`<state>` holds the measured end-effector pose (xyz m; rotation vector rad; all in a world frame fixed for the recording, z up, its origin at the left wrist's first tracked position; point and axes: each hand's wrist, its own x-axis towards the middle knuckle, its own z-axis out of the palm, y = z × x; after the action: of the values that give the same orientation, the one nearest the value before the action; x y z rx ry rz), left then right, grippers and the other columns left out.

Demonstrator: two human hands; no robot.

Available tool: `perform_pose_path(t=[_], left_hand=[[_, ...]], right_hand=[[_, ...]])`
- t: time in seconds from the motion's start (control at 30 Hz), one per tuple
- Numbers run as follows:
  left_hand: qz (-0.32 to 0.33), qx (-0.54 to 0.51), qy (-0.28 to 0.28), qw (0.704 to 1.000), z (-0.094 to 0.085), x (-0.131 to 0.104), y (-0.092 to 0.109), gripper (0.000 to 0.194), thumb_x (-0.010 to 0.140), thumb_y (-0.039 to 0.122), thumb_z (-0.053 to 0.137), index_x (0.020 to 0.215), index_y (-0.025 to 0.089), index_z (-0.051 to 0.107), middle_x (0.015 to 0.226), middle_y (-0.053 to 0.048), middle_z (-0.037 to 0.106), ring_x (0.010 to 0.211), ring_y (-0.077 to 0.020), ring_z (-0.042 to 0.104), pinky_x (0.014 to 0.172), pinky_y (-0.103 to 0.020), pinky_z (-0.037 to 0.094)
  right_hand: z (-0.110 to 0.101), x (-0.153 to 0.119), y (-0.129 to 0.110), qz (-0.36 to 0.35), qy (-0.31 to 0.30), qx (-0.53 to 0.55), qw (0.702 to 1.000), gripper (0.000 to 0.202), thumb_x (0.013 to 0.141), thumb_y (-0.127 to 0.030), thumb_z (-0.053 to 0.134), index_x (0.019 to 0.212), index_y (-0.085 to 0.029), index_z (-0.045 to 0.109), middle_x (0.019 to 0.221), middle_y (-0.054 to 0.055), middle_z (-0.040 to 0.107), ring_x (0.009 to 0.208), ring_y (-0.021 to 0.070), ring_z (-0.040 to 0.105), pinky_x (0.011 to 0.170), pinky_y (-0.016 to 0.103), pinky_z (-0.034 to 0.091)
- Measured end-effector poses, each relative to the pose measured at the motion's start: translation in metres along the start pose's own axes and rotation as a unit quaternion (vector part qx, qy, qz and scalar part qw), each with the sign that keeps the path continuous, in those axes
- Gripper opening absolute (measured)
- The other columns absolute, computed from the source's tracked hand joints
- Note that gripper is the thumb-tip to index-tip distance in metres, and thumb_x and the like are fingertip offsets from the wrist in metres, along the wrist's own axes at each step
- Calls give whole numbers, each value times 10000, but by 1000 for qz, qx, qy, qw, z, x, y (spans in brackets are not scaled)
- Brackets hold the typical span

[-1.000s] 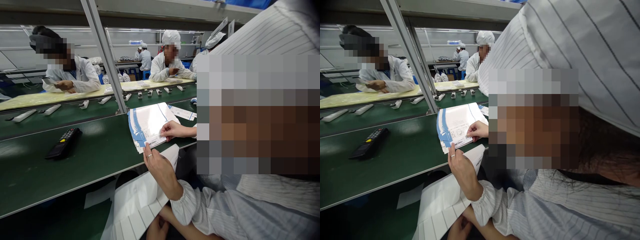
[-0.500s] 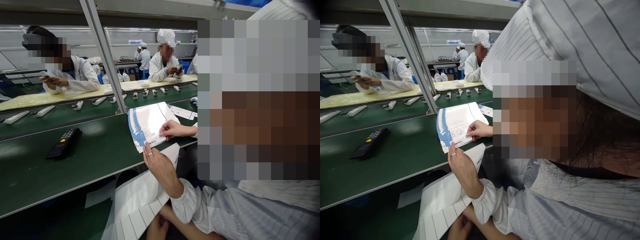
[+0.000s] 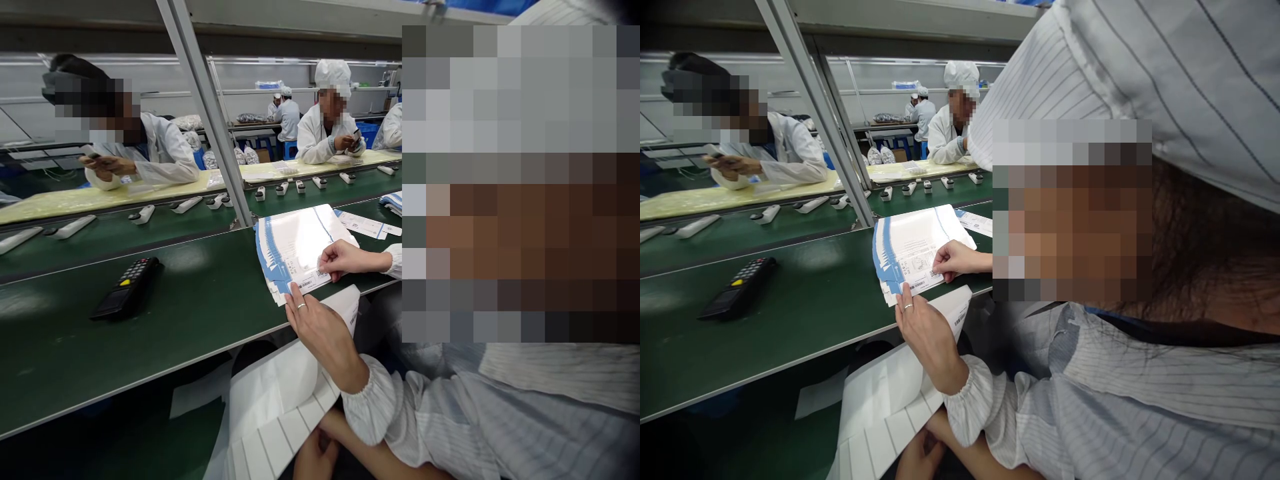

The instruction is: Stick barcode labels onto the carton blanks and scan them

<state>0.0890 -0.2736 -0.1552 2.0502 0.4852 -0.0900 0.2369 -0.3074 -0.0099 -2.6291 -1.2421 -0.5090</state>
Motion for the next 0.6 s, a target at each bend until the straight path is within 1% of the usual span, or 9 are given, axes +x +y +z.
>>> perform_pose_path(t=[0.07, 0.2, 0.3, 0.37, 0.5, 0.6], left_hand=[[-10, -11, -13, 1000, 1, -1, -5, 217, 735, 344, 563, 951, 344, 590, 903, 6, 680, 995, -321, 596, 668, -419, 560], [-29, -36, -35, 998, 3, -2, -12, 214, 737, 334, 559, 949, 347, 591, 945, 15, 674, 1016, -317, 586, 698, -425, 552], [-42, -54, -54, 996, 5, -2, -15, 192, 732, 328, 564, 920, 342, 600, 932, 17, 677, 994, -311, 597, 707, -423, 547], [-50, -68, -62, 994, 6, -1, -18, 169, 730, 330, 567, 894, 336, 607, 904, 14, 680, 970, -306, 608, 712, -421, 543], [-64, -95, -68, 991, 9, 1, -26, 147, 730, 347, 563, 864, 319, 615, 851, 2, 681, 948, -299, 615, 730, -419, 531], [-79, -110, -75, 988, 12, 2, -34, 166, 700, 342, 593, 844, 269, 626, 811, -25, 680, 942, -302, 614, 791, -417, 509]], right_hand=[[0, 0, 0, -1, -2, -1, 1000, 319, 870, -319, 504, 1146, -159, 507, 1150, 84, 532, 970, 189, 553, 817, 399, 481], [-1, 0, 2, -5, -8, -6, 1000, 339, 871, -321, 501, 1171, -163, 494, 1182, 91, 518, 991, 196, 547, 829, 406, 476], [-1, -1, 4, -10, -13, -11, 1000, 348, 904, -228, 418, 1240, -150, 460, 1303, 152, 452, 1014, 211, 538, 809, 374, 476], [-1, -1, 5, -14, -15, -13, 1000, 383, 913, -159, 331, 1281, -132, 434, 1368, 169, 389, 1026, 224, 530, 781, 366, 476], [-1, 0, 6, -26, -23, -13, 999, 442, 898, -106, 266, 1319, -146, 396, 1411, 129, 341, 996, 225, 538, 747, 369, 486], [0, 2, 6, -42, -29, -8, 999, 469, 882, -68, 272, 1329, -157, 384, 1413, 107, 345, 947, 210, 548, 751, 358, 486]])
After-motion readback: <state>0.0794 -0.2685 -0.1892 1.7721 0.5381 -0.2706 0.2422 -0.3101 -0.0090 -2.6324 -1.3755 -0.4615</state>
